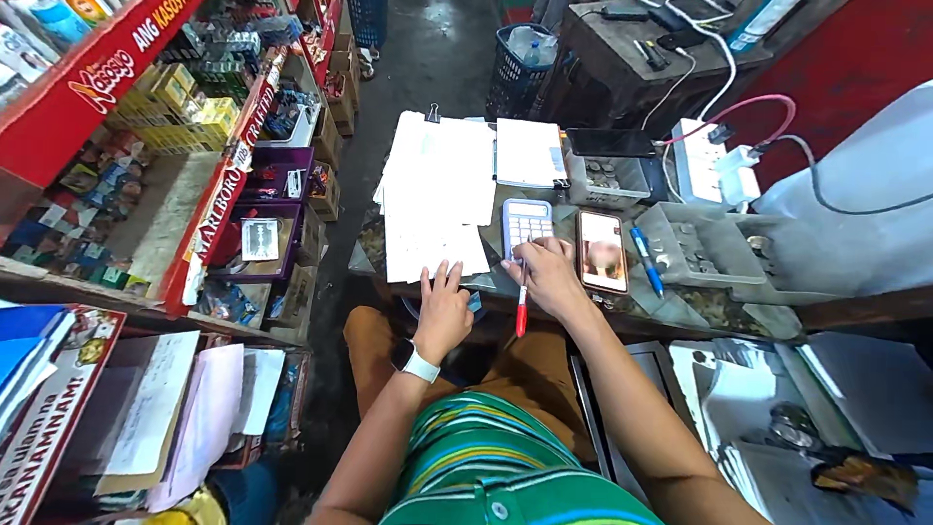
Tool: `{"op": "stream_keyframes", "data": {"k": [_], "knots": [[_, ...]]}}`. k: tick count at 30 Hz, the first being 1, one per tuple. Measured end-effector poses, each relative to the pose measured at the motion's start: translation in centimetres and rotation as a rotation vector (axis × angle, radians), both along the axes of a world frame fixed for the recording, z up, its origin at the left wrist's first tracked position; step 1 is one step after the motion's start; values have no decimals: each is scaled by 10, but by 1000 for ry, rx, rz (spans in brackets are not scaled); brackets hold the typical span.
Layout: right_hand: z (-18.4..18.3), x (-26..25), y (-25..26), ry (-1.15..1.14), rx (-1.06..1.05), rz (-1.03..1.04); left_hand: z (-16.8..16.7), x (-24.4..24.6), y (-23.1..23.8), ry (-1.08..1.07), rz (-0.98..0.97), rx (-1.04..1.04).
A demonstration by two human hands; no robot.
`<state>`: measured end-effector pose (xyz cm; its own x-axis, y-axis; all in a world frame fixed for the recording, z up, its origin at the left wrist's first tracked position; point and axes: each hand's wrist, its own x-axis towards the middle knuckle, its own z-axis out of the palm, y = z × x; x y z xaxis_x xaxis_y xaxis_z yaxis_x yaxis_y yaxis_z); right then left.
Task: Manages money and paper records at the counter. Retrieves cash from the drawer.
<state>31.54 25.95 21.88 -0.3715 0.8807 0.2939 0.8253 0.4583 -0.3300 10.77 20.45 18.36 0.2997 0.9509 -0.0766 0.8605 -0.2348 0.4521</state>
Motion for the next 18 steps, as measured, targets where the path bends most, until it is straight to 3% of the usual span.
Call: {"op": "stream_keyframes", "data": {"k": [5,18], "knots": [[-1,22,-18,93,136,-106,0,0,0,-11,0,14],[-6,15,-6,19,1,-94,0,-1,0,8,-3,11]]}}
